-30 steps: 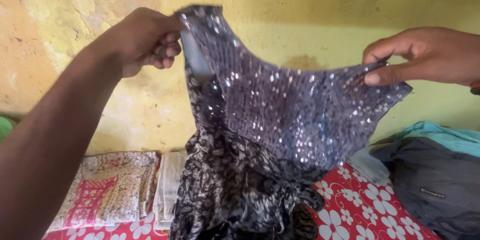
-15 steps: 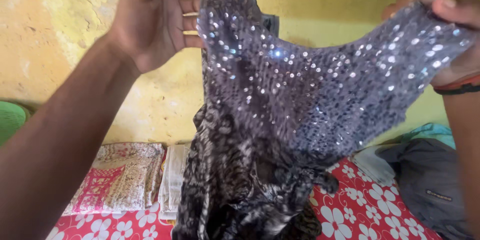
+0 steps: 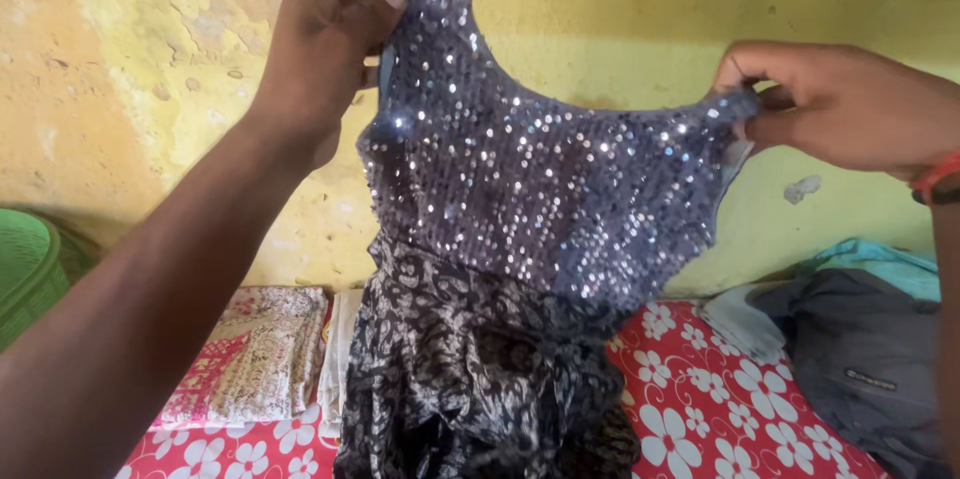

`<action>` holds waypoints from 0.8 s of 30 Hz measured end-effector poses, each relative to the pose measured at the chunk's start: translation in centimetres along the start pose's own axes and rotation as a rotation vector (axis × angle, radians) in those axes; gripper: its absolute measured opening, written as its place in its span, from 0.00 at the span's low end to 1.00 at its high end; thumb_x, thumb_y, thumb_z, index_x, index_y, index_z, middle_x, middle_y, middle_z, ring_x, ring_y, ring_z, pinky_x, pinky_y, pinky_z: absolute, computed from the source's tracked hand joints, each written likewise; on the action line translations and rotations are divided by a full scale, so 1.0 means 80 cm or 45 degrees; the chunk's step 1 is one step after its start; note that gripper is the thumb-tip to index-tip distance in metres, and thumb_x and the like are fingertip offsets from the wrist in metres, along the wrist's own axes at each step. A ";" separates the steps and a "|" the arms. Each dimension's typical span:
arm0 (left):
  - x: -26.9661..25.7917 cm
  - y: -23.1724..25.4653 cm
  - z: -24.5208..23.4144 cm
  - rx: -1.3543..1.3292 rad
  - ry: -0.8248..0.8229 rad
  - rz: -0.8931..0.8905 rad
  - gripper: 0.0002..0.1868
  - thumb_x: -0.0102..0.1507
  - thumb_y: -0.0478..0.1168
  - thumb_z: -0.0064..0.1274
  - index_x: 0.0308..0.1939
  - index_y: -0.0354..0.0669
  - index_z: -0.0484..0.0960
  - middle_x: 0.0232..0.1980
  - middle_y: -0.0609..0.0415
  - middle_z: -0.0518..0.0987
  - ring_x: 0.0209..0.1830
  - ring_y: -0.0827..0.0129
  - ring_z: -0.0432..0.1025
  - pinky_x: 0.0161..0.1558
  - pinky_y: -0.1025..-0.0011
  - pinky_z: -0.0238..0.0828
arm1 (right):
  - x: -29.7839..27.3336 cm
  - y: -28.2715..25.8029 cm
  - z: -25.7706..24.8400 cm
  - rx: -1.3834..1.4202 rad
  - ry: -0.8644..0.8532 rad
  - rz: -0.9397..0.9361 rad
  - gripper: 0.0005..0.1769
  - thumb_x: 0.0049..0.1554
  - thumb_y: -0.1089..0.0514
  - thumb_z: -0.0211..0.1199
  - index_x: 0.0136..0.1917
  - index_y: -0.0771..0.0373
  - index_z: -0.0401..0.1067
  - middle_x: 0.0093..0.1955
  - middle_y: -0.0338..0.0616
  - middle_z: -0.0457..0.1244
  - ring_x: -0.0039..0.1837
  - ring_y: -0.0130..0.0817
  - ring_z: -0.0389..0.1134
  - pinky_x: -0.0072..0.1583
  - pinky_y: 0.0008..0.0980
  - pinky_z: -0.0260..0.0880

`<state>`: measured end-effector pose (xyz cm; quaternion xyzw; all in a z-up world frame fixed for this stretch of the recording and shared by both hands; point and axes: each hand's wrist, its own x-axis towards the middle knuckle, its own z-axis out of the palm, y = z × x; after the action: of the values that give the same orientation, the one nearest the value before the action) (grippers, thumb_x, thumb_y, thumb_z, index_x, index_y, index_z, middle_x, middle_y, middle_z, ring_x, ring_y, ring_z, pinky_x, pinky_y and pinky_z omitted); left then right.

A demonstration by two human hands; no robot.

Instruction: The person folds a patterned cloth on a floral tablecloth, smoothing and aligning the edges before folding it into a compact rectangle. They then place the folded cloth on a stack of other folded items and briefly handle a sequined garment.

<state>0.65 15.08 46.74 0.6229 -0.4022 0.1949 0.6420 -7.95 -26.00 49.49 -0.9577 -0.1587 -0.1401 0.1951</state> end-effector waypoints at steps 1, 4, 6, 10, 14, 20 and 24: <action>-0.001 -0.001 0.003 -0.037 0.020 -0.050 0.09 0.75 0.41 0.55 0.53 0.42 0.74 0.42 0.58 0.80 0.40 0.79 0.72 0.38 0.73 0.66 | 0.000 -0.004 0.003 -0.011 0.042 0.060 0.19 0.61 0.67 0.61 0.65 0.62 0.71 0.52 0.51 0.71 0.51 0.34 0.73 0.53 0.36 0.73; -0.002 -0.001 0.019 0.024 -0.009 -0.036 0.23 0.65 0.31 0.61 0.60 0.44 0.69 0.47 0.53 0.84 0.43 0.72 0.82 0.44 0.69 0.85 | -0.012 -0.013 0.004 0.000 0.233 0.101 0.30 0.62 0.69 0.60 0.76 0.55 0.66 0.50 0.52 0.71 0.52 0.37 0.73 0.53 0.42 0.70; -0.004 0.000 0.026 -0.117 -0.189 0.125 0.30 0.64 0.24 0.57 0.66 0.45 0.64 0.52 0.49 0.82 0.50 0.67 0.81 0.50 0.67 0.84 | -0.017 -0.021 0.006 0.390 0.353 -0.008 0.27 0.62 0.69 0.58 0.73 0.56 0.65 0.52 0.48 0.71 0.55 0.34 0.72 0.56 0.42 0.69; -0.003 0.002 0.041 -0.320 -0.377 0.124 0.35 0.64 0.18 0.47 0.72 0.45 0.59 0.55 0.43 0.80 0.53 0.64 0.79 0.55 0.69 0.84 | -0.022 -0.038 0.034 1.609 0.272 -0.435 0.14 0.64 0.70 0.53 0.63 0.62 0.67 0.56 0.44 0.66 0.60 0.38 0.72 0.69 0.46 0.73; 0.013 -0.005 0.091 -0.601 -0.459 0.007 0.33 0.61 0.19 0.40 0.69 0.44 0.60 0.54 0.38 0.80 0.47 0.59 0.80 0.50 0.61 0.84 | 0.000 -0.063 0.068 1.683 0.302 -0.413 0.09 0.64 0.64 0.44 0.53 0.59 0.65 0.54 0.42 0.69 0.56 0.36 0.74 0.56 0.44 0.76; 0.034 -0.037 0.153 -0.115 -0.206 0.588 0.30 0.61 0.20 0.43 0.67 0.40 0.66 0.61 0.39 0.75 0.60 0.60 0.73 0.63 0.64 0.72 | 0.048 -0.088 0.089 0.659 0.403 -0.567 0.07 0.65 0.71 0.61 0.56 0.65 0.74 0.47 0.34 0.65 0.50 0.23 0.65 0.53 0.25 0.68; -0.011 -0.061 0.130 0.250 -0.025 0.556 0.32 0.69 0.29 0.56 0.74 0.44 0.61 0.64 0.38 0.73 0.65 0.58 0.70 0.65 0.64 0.74 | 0.064 -0.080 0.095 0.916 0.422 -0.471 0.08 0.62 0.71 0.61 0.52 0.63 0.77 0.45 0.33 0.68 0.45 0.21 0.67 0.48 0.23 0.67</action>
<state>0.94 4.60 41.92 0.5824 -0.5128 0.3611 0.5171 -4.00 -15.93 46.55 -0.7487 -0.3328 -0.2601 0.5108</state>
